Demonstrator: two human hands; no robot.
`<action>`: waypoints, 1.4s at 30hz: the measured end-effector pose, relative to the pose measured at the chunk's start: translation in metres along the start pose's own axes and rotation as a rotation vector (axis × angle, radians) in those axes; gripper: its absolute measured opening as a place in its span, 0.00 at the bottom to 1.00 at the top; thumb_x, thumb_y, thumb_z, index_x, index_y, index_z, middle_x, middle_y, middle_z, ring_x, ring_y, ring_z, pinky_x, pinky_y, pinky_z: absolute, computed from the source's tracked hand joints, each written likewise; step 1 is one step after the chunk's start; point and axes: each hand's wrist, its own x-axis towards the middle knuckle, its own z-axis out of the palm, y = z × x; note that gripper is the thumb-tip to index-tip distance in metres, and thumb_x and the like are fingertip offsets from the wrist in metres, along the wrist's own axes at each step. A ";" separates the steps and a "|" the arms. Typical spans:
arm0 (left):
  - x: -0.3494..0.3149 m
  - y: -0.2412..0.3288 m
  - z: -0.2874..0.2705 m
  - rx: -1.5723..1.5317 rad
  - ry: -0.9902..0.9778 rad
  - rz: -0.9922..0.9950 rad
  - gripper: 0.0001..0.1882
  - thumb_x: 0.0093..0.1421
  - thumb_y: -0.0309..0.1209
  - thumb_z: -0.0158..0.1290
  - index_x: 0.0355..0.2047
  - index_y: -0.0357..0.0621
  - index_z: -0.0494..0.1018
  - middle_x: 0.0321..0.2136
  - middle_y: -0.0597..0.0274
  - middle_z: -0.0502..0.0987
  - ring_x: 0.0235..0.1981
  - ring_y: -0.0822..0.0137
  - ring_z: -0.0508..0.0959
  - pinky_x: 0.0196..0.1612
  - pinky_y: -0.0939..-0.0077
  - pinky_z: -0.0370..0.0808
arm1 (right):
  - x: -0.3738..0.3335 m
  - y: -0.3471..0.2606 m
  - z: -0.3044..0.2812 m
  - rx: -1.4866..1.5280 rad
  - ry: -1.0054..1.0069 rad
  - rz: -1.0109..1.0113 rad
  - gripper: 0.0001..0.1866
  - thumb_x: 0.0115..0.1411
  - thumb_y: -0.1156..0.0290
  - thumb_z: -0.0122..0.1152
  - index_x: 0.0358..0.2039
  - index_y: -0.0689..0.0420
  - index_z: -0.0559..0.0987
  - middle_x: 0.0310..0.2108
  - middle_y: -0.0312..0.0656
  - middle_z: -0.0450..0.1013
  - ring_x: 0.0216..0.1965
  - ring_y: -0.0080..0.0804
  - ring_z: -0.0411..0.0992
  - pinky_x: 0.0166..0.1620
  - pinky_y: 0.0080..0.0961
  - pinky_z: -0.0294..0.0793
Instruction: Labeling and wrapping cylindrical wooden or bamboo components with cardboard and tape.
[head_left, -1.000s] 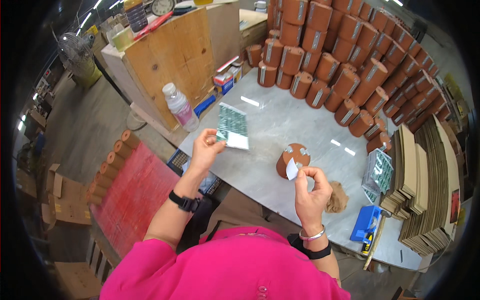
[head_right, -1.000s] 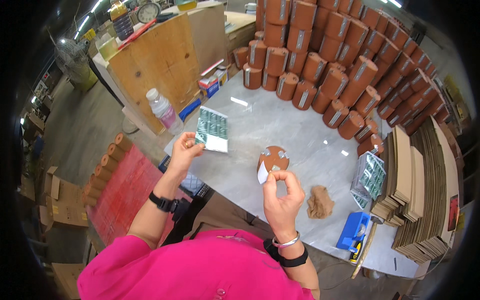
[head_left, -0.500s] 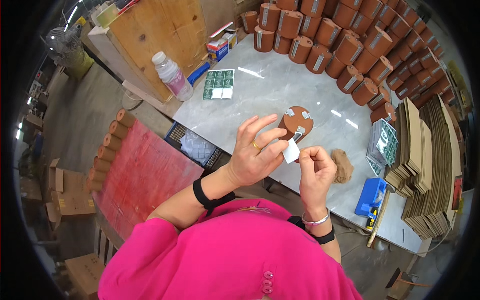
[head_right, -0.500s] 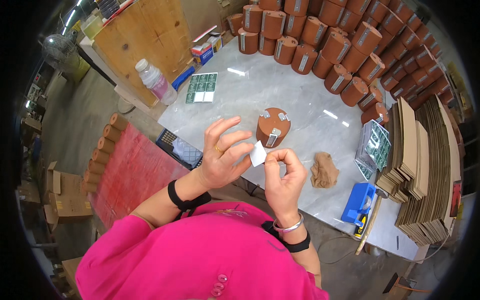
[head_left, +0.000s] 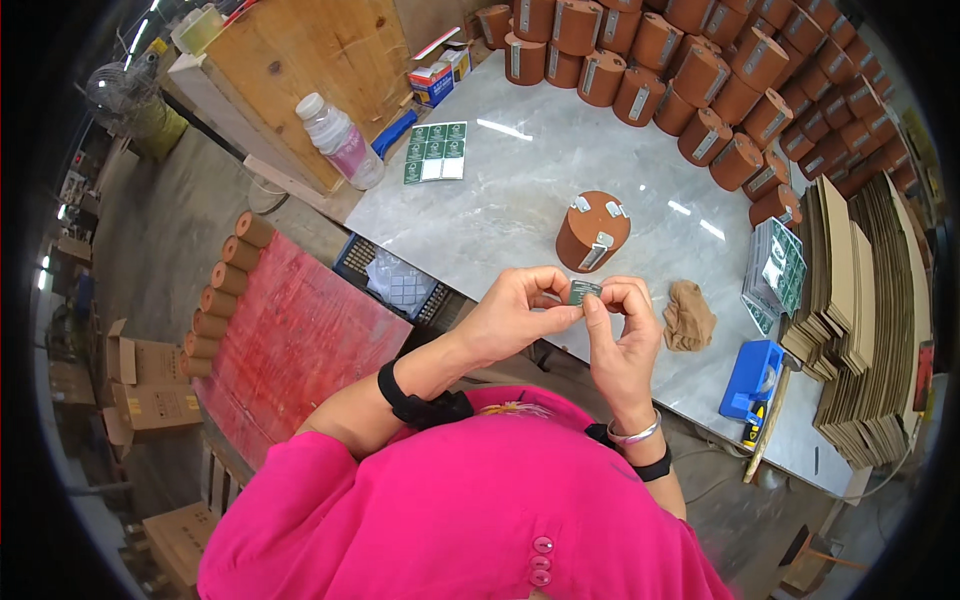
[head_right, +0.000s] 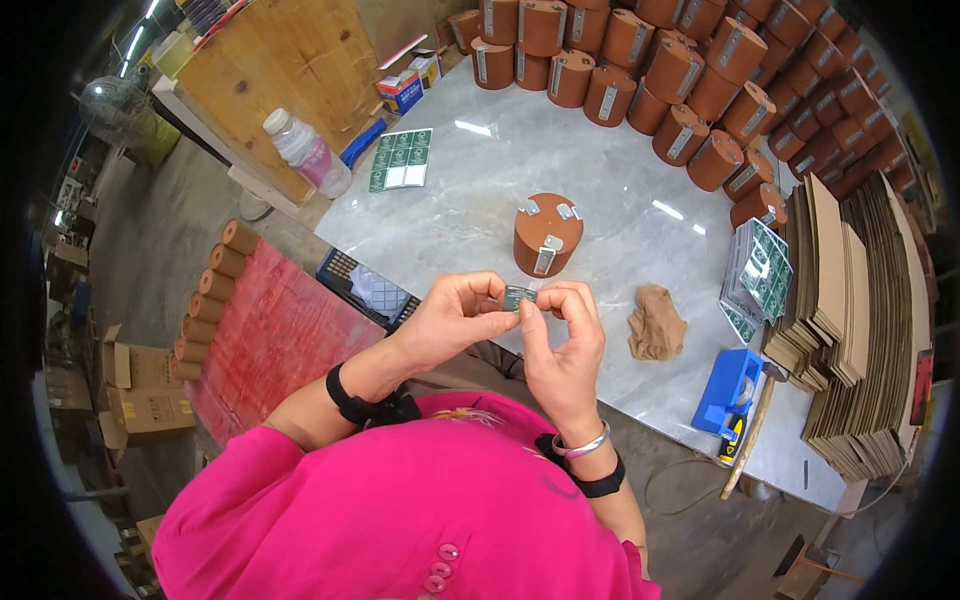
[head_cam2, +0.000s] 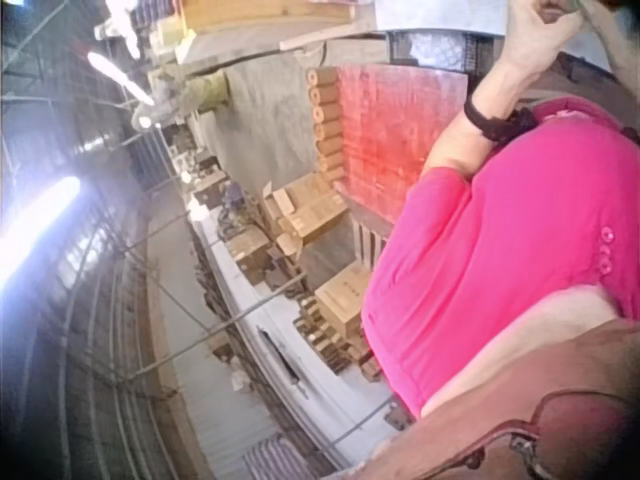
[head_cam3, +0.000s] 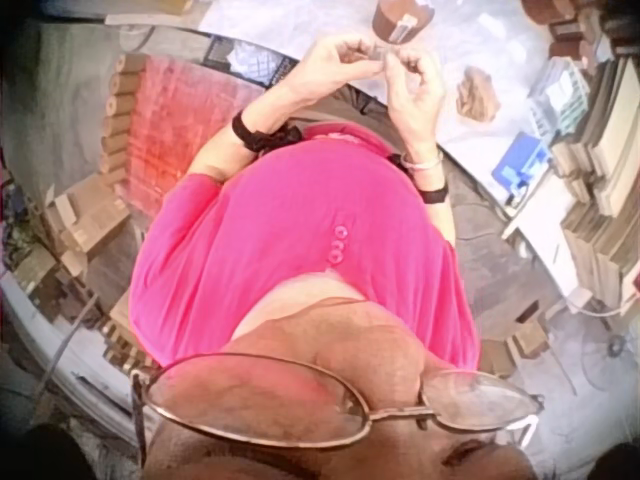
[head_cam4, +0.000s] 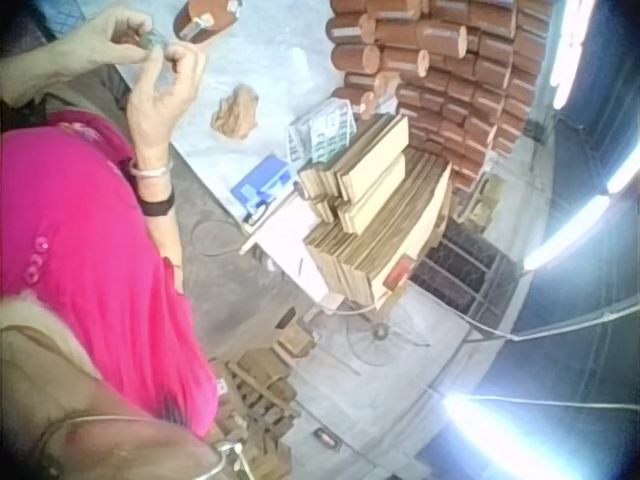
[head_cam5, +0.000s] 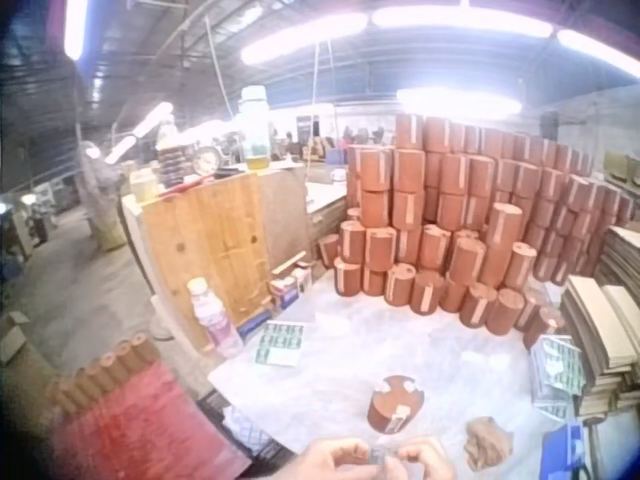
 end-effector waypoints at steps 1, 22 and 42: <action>0.002 -0.004 -0.002 0.002 -0.065 -0.031 0.11 0.61 0.22 0.59 0.44 0.39 0.73 0.35 0.68 0.76 0.46 0.76 0.75 0.44 0.83 0.72 | -0.002 0.005 -0.001 0.015 -0.015 0.011 0.05 0.60 0.77 0.61 0.35 0.62 0.74 0.36 0.39 0.70 0.36 0.26 0.68 0.41 0.23 0.68; 0.070 -0.027 0.016 -0.322 0.018 0.092 0.32 0.64 0.45 0.55 0.63 0.45 0.60 0.54 0.60 0.70 0.55 0.69 0.71 0.56 0.69 0.71 | 0.012 0.017 -0.021 0.044 0.119 0.185 0.09 0.68 0.69 0.57 0.33 0.61 0.72 0.27 0.31 0.68 0.30 0.16 0.63 0.34 0.18 0.65; 0.056 -0.020 0.027 -0.358 0.046 0.131 0.32 0.67 0.47 0.53 0.63 0.43 0.58 0.53 0.58 0.70 0.55 0.68 0.71 0.57 0.68 0.71 | 0.020 0.008 -0.001 -0.044 0.212 0.209 0.10 0.66 0.71 0.60 0.29 0.61 0.74 0.20 0.28 0.66 0.22 0.11 0.60 0.23 0.16 0.58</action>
